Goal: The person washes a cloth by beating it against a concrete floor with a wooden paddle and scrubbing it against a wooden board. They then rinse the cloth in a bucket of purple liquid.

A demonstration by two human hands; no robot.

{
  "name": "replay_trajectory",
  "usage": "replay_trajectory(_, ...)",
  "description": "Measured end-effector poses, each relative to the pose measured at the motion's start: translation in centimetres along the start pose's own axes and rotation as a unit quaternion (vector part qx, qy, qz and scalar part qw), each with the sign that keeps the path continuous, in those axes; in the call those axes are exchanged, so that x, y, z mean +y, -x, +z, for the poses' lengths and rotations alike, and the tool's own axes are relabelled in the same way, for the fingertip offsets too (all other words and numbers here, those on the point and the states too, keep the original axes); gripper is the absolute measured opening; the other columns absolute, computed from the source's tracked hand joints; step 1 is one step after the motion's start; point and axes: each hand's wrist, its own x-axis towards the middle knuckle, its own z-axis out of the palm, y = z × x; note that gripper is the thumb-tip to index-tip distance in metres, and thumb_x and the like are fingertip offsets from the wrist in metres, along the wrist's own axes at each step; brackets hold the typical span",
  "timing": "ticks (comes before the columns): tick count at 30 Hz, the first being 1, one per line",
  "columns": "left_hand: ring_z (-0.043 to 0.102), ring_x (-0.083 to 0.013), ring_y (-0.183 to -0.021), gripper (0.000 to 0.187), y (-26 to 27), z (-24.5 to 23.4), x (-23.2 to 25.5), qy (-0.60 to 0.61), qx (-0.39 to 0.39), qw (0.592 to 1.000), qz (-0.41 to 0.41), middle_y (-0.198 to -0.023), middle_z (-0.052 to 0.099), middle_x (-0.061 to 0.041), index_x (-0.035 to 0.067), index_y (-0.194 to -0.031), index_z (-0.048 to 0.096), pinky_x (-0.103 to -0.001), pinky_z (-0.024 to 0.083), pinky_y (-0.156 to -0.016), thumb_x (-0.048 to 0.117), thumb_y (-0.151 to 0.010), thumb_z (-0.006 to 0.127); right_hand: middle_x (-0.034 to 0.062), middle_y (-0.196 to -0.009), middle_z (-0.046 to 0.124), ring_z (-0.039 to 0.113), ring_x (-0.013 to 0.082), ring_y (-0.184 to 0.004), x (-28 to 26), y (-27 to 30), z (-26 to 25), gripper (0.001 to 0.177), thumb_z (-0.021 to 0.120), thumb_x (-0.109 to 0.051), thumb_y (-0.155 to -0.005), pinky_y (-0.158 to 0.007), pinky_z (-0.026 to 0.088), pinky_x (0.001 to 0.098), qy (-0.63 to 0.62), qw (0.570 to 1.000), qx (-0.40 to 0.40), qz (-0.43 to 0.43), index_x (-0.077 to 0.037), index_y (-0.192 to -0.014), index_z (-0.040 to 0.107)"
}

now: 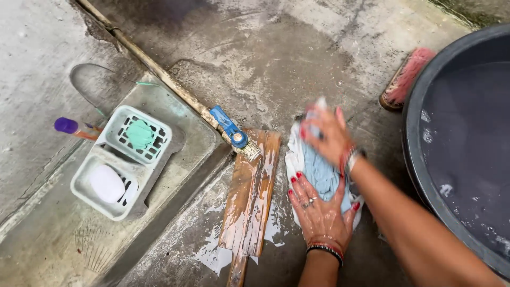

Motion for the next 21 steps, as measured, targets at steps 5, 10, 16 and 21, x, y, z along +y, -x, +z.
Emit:
replay_trajectory(5,0.002,-0.0537,-0.155,0.084,-1.7,3.8,-1.4,-0.079,0.01,0.996,0.033,-0.166,0.013,-0.031,0.028,-0.16,0.029,-0.066,-0.002,-0.12,0.052,-0.086,0.061,0.0082,-0.12,0.065,0.055,0.0281,-0.118,-1.5,8.7,1.4,0.023,0.071,-0.043,-0.083,-0.103,0.038,0.047,0.09,0.994,-0.059,0.016,-0.022,-0.094,0.072)
replay_trajectory(10,0.009,-0.0536,-0.154,0.076,-0.9,0.7,-0.7,-0.105,0.055,0.99,0.071,-0.166,0.014,-0.038,0.035,-0.161,0.033,-0.06,0.001,-0.122,0.052,-0.09,0.052,0.0201,-0.127,0.059,0.045,0.0376,-0.125,-1.5,0.1,-0.2,0.036,0.078,-0.038,-0.081,-0.099,0.03,0.0578,0.182,0.962,0.206,0.015,-0.014,-0.107,0.071)
replay_trajectory(16,0.014,-0.0388,-0.152,0.073,-2.5,7.3,-2.3,-0.25,0.049,0.964,0.078,-0.159,0.02,-0.023,0.018,-0.155,0.038,-0.061,0.004,-0.126,0.049,-0.092,0.056,-0.0083,-0.106,0.07,0.059,0.0145,-0.118,-0.3,13.2,3.6,0.041,0.075,-0.054,-0.089,-0.11,0.044,0.0402,0.036,0.991,-0.083,0.099,-0.021,-0.067,0.067)
replay_trajectory(21,0.007,-0.0505,-0.15,0.07,-1.2,-1.0,0.2,-0.044,0.096,0.989,0.098,-0.16,0.016,-0.037,0.028,-0.156,0.038,-0.058,0.0,-0.118,0.048,-0.09,0.052,0.0141,-0.11,0.062,0.053,0.035,-0.11,-3.0,-0.5,-2.2,0.027,0.078,-0.037,-0.081,-0.094,0.036,0.0531,0.139,0.98,0.142,0.013,-0.014,-0.092,0.07)
